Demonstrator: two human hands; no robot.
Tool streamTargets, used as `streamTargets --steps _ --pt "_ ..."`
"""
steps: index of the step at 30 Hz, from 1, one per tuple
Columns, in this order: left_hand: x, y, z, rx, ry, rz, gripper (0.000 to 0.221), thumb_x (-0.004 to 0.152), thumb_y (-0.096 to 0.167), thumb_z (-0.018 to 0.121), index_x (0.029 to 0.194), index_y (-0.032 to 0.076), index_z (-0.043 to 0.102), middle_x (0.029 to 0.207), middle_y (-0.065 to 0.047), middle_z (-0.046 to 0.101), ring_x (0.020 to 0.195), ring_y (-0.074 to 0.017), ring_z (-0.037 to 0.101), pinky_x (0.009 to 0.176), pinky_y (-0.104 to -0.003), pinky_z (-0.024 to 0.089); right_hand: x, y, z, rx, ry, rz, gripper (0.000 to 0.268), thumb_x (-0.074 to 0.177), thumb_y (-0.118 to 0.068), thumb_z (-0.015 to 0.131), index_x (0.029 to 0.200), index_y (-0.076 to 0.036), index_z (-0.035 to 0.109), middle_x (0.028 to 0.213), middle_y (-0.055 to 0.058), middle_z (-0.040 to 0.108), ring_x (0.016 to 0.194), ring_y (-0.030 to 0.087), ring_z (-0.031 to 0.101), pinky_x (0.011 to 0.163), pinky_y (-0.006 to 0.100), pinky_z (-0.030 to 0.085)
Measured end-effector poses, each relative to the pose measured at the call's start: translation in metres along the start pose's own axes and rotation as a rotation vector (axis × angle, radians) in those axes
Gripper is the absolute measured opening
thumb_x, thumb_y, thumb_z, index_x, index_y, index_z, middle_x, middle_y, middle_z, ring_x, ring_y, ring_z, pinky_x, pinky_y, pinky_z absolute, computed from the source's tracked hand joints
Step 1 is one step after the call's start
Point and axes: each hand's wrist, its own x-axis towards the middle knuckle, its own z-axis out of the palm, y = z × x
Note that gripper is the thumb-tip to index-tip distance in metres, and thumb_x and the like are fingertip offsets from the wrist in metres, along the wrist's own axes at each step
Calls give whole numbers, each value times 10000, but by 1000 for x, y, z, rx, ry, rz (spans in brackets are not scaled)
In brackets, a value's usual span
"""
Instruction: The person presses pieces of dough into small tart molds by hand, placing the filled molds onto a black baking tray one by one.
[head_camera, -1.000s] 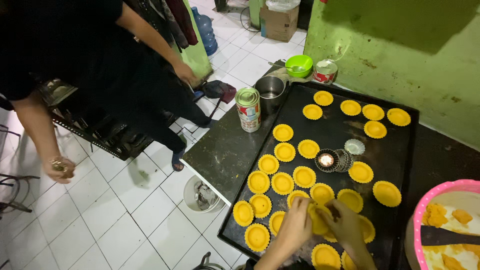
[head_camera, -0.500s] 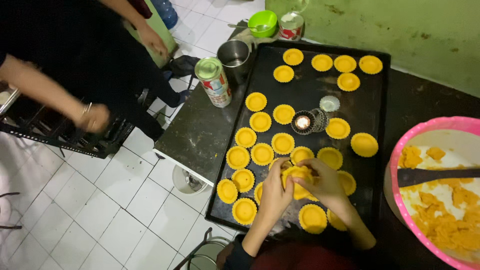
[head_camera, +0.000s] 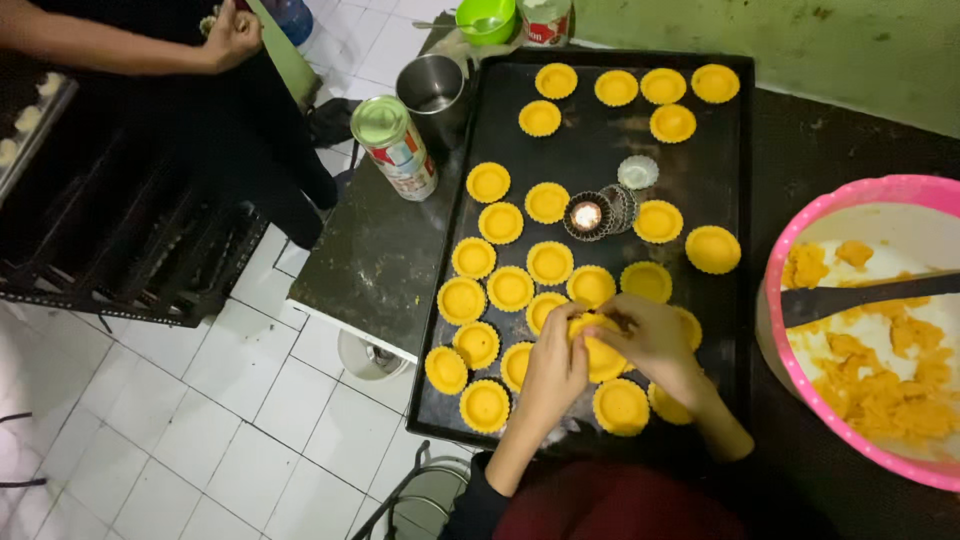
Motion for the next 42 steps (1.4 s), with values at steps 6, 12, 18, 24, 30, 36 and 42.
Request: streamTargets --steps 6,12,18,24,30,36,42 --pt "0 -6 -8 -95 48 -110 443 913 16 463 1343 -43 377 1154 -264 516 1120 -456 557 865 -517 517 3 -6 2 22 -47 58 305 807 -216 766 1067 -66 709 991 167 710 993 320 686 825 395 562" --pt "2 5 -8 -2 3 -59 503 864 -20 495 1360 -15 408 1145 -276 560 1105 -474 573 859 -537 521 6 7 6 5 -74 28 253 786 -176 785 1005 -64 725 928 152 720 934 294 697 781 382 568" --pt "4 -2 -8 -54 40 -92 613 853 -22 493 1437 -38 307 1136 -299 540 1077 -460 573 846 -527 519 8 22 4 138 -83 -68 293 809 -197 746 1061 -55 703 959 175 703 988 322 686 835 401 557" --pt "1 24 -14 -46 -17 -52 669 824 -19 530 1457 -6 312 1131 -278 543 1090 -452 569 854 -544 519 3 20 -1 78 -42 -80 211 820 -204 767 983 -74 736 908 131 729 948 279 705 835 359 559" --pt "-5 11 -14 -50 27 -69 682 832 -8 539 1474 19 310 1095 -281 575 1001 -430 609 789 -505 536 -2 -8 -9 136 -120 -79 385 717 -241 844 1049 -82 733 966 140 725 983 269 699 865 363 543" --pt "-7 13 -15 -29 10 -52 645 791 -1 589 1415 51 431 1100 -247 567 968 -386 628 751 -445 560 -1 5 -6 84 -66 -74 211 789 -228 800 919 -72 742 835 110 720 846 218 711 765 299 545" --pt "-10 5 -10 -124 69 -83 702 811 -5 601 1454 12 318 1053 -269 588 903 -375 625 716 -434 558 -3 -2 -6 154 -127 -182 339 768 -278 804 1019 -68 714 899 137 711 902 253 697 772 348 552"
